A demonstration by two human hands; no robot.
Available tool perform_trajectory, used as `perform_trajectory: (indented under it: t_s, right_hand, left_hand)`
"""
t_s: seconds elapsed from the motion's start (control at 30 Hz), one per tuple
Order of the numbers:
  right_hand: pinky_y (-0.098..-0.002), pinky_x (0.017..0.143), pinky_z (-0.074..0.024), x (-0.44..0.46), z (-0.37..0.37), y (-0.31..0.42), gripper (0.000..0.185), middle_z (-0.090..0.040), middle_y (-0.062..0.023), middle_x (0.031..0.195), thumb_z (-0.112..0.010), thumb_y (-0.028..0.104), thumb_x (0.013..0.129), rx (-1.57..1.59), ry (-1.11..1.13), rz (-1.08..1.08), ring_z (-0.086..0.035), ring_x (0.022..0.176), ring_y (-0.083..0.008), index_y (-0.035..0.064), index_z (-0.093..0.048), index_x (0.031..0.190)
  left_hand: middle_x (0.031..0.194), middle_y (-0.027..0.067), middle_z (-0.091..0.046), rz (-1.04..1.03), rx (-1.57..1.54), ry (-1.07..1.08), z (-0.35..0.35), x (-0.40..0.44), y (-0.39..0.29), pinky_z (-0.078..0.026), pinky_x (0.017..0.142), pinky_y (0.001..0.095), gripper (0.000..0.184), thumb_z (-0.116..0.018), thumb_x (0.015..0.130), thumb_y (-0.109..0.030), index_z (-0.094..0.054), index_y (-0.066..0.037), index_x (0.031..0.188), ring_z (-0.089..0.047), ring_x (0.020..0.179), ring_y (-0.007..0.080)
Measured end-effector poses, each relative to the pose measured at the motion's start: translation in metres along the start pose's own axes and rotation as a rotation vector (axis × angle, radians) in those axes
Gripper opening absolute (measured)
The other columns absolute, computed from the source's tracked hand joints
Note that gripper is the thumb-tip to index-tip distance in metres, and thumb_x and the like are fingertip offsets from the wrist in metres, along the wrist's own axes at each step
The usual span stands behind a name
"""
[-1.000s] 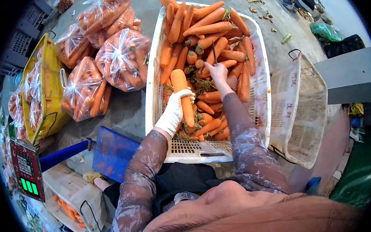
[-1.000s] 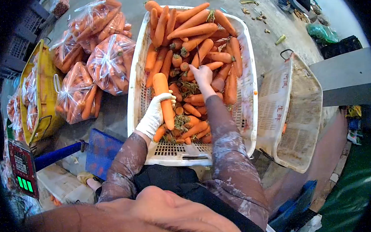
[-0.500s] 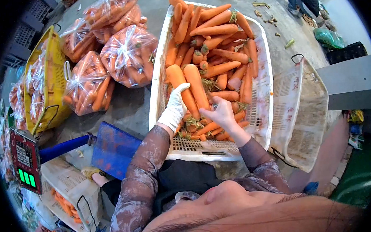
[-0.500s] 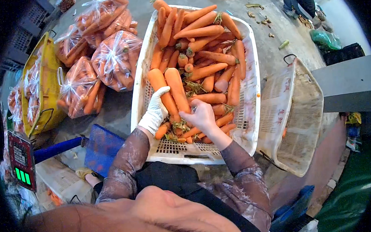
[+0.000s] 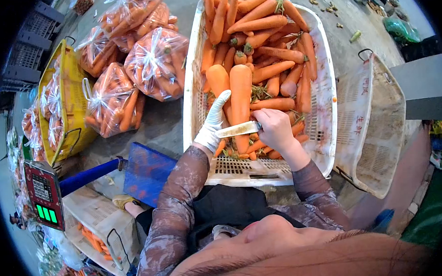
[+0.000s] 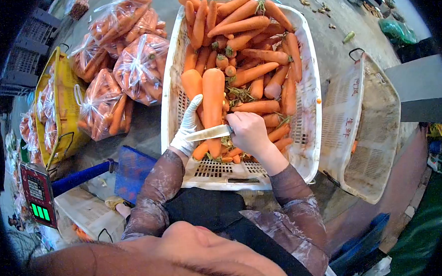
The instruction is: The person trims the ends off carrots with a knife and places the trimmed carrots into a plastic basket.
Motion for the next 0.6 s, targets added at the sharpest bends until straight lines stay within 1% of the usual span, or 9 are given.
perform_trajectory:
  t_s: [0.03, 0.13, 0.2, 0.3, 0.37, 0.43, 0.47, 0.53, 0.6]
  right_hand:
    - [-0.0363, 0.057, -0.0472, 0.0, -0.003, 0.002, 0.017, -0.057, -0.0087, 0.067, -0.06, 0.003, 0.062, -0.019, 0.023, 0.015, -0.059, 0.063, -0.0263, 0.0042, -0.055, 0.078]
    - [-0.0357, 0.055, -0.0469, -0.003, -0.007, -0.002, 0.014, -0.056, -0.0078, 0.064, -0.059, 0.005, 0.064, -0.039, -0.004, 0.006, -0.059, 0.06, -0.0247, 0.005, -0.055, 0.077]
    - [-0.0356, 0.054, -0.0469, -0.004, -0.004, -0.004, 0.013, -0.056, -0.0076, 0.063, -0.058, 0.005, 0.064, -0.045, -0.028, 0.001, -0.059, 0.059, -0.0245, 0.0053, -0.055, 0.077]
    - [-0.0353, 0.054, -0.0471, -0.004, -0.003, -0.003, 0.012, -0.056, -0.0072, 0.062, -0.058, 0.007, 0.066, -0.076, 0.0, -0.01, -0.059, 0.058, -0.0241, 0.0058, -0.055, 0.077]
    - [-0.0351, 0.058, -0.0496, -0.006, -0.01, -0.008, 0.021, -0.062, -0.01, 0.071, -0.059, 0.002, 0.063, -0.101, 0.08, -0.071, -0.062, 0.065, -0.0259, 0.0041, -0.059, 0.084]
    - [-0.0348, 0.057, -0.0492, -0.008, -0.013, -0.011, 0.02, -0.062, -0.0094, 0.07, -0.059, 0.002, 0.064, -0.123, 0.074, -0.09, -0.062, 0.064, -0.0256, 0.0045, -0.059, 0.084]
    - [-0.0344, 0.056, -0.0489, -0.009, -0.014, -0.014, 0.02, -0.061, -0.0089, 0.068, -0.059, 0.002, 0.064, -0.144, 0.068, -0.103, -0.062, 0.063, -0.0253, 0.005, -0.059, 0.084]
    - [-0.0345, 0.056, -0.0486, -0.008, -0.011, -0.018, 0.019, -0.061, -0.0086, 0.067, -0.059, 0.002, 0.065, -0.151, 0.043, -0.116, -0.062, 0.062, -0.025, 0.0053, -0.059, 0.083]
    - [-0.0346, 0.055, -0.0483, -0.007, -0.01, -0.023, 0.018, -0.06, -0.0083, 0.066, -0.059, 0.002, 0.066, -0.158, 0.014, -0.127, -0.061, 0.061, -0.0248, 0.0056, -0.059, 0.083]
  left_hand:
    - [0.1, 0.0153, -0.061, 0.005, 0.005, -0.006, 0.003, 0.002, 0.001, -0.052, 0.083, 0.0396, 0.055, -0.065, 0.081, -0.037, -0.049, -0.002, 0.12, -0.062, 0.09, 0.0273]
    - [0.099, 0.0134, -0.061, -0.103, -0.021, -0.042, 0.009, 0.009, -0.008, -0.051, 0.085, 0.0383, 0.053, -0.066, 0.081, -0.035, -0.049, -0.003, 0.119, -0.061, 0.091, 0.0261]
    - [0.101, 0.0136, -0.061, -0.113, -0.022, -0.038, 0.007, 0.008, -0.007, -0.05, 0.086, 0.0389, 0.052, -0.066, 0.081, -0.033, -0.049, -0.003, 0.119, -0.061, 0.092, 0.0262]
    - [0.105, 0.0141, -0.06, -0.118, -0.009, -0.038, 0.008, 0.008, -0.008, -0.05, 0.088, 0.0402, 0.051, -0.067, 0.081, -0.03, -0.048, -0.003, 0.121, -0.061, 0.094, 0.0268]
    - [0.107, 0.0144, -0.06, -0.112, 0.007, -0.046, 0.013, 0.009, -0.008, -0.049, 0.089, 0.0409, 0.051, -0.067, 0.081, -0.028, -0.047, -0.003, 0.121, -0.061, 0.095, 0.0273]
    - [0.11, 0.0111, -0.057, -0.087, -0.059, -0.049, 0.014, 0.01, -0.007, -0.051, 0.088, 0.0419, 0.052, -0.071, 0.078, -0.017, -0.047, -0.007, 0.123, -0.059, 0.099, 0.0259]
    - [0.11, 0.0111, -0.057, -0.085, -0.058, -0.049, 0.014, 0.01, -0.007, -0.051, 0.088, 0.0419, 0.052, -0.071, 0.078, -0.017, -0.047, -0.007, 0.123, -0.059, 0.099, 0.0259]
    - [0.11, 0.0111, -0.057, -0.173, 0.026, -0.068, 0.014, 0.008, -0.016, -0.051, 0.087, 0.0396, 0.052, -0.07, 0.078, -0.016, -0.046, -0.006, 0.123, -0.059, 0.099, 0.0258]
    - [0.109, 0.0109, -0.058, -0.181, 0.046, -0.078, 0.016, 0.008, -0.018, -0.051, 0.087, 0.0388, 0.051, -0.07, 0.078, -0.016, -0.047, -0.005, 0.123, -0.059, 0.099, 0.0254]
Point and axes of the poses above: each hand's wrist, its own x-axis towards the middle knuckle, its own z-axis out of the back of the hand, y = z × x, the point moved 10 cm from there along x, towards the middle knuckle
